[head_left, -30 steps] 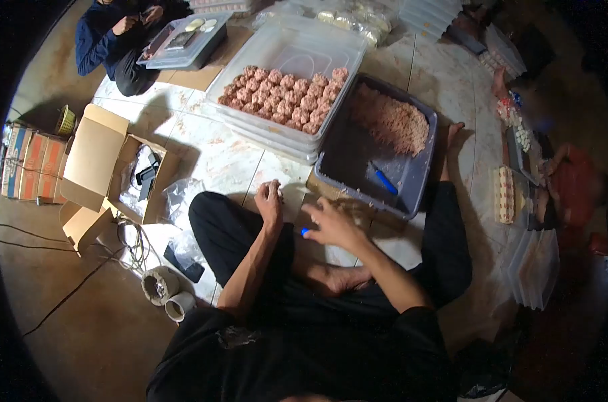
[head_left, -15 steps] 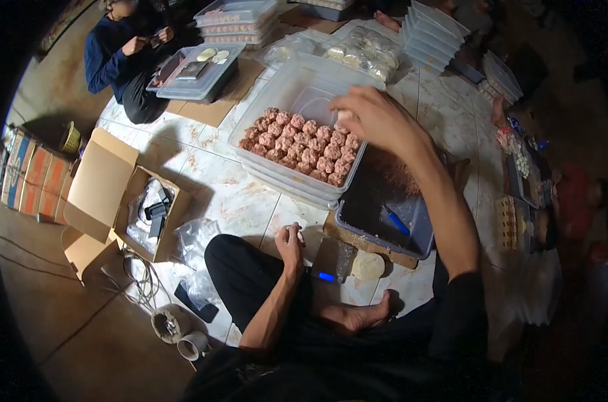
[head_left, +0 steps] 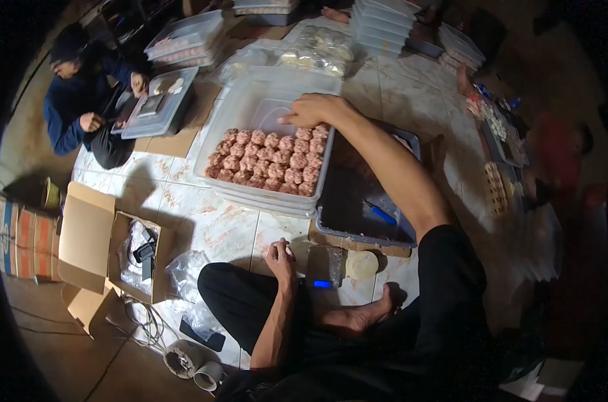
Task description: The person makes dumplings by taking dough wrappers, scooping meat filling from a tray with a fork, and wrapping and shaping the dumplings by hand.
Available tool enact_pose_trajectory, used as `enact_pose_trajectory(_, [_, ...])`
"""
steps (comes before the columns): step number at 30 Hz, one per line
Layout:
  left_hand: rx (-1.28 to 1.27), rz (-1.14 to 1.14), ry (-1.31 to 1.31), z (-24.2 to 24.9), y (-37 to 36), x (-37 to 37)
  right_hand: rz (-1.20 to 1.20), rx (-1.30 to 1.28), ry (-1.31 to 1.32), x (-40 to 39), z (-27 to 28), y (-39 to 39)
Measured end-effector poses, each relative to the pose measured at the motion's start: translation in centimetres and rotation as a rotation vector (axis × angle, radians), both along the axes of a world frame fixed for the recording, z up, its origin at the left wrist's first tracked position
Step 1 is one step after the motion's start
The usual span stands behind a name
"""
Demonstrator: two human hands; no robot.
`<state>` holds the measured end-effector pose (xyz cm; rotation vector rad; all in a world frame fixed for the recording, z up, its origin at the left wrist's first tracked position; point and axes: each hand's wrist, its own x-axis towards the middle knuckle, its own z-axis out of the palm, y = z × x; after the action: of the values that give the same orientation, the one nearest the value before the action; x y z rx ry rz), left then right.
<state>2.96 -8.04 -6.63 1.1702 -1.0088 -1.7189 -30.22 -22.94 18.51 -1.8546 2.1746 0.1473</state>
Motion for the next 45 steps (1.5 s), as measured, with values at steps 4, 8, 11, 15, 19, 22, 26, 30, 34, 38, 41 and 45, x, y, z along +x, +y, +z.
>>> enact_pose_trajectory(4, [-0.037, -0.001, -0.005, -0.8, 0.0, 0.5, 0.093, -0.384, 0.006, 0.2, 1.5, 4.5])
enact_pose_trajectory(8, [-0.206, -0.096, -0.059, 2.7, 1.4, 0.7, -0.178, -0.950, -0.041, -1.4, 2.7, 13.2])
enact_pose_trajectory(11, [-0.393, -0.384, -0.208, 4.1, 4.3, -0.7, -0.435, -0.329, 0.046, -0.8, -7.8, 22.2])
enact_pose_trajectory(15, [-0.659, -1.025, -0.354, 6.8, 9.9, -4.1, -0.519, -0.116, -0.083, 0.6, -24.6, 29.6])
enact_pose_trajectory(19, [-1.067, -1.310, -0.638, 4.0, 13.5, -5.0, -0.420, -0.365, -0.314, 0.1, -20.9, 29.4])
enact_pose_trajectory(22, [-1.300, -1.133, -0.653, -1.3, 13.8, -4.5, -0.432, -0.338, -0.041, -1.1, -13.1, 27.5])
enact_pose_trajectory(26, [-1.060, -1.300, -0.548, 0.4, 13.2, -5.0, -0.510, -0.340, 0.299, -2.1, -12.7, 25.6])
enact_pose_trajectory(30, [-1.061, -1.291, -0.560, -2.1, 12.7, -5.4, -0.423, -0.137, 0.196, -0.1, -17.0, 26.3])
enact_pose_trajectory(34, [-1.243, -1.122, -0.433, -1.0, 13.2, -5.2, -0.427, -0.155, 0.139, 0.5, -14.6, 28.0])
enact_pose_trajectory(38, [-0.937, -1.430, -0.616, -0.6, 12.6, -5.6, -0.543, -0.460, 0.091, -0.6, -14.7, 26.9])
enact_pose_trajectory(41, [-0.992, -1.298, -0.381, 0.9, 11.0, -4.8, -0.329, -0.263, 0.203, -0.1, -18.4, 26.9])
enact_pose_trajectory(45, [-0.951, -1.103, -0.259, 3.0, 10.0, -5.1, -0.471, -0.365, 0.149, -1.0, -13.8, 25.5])
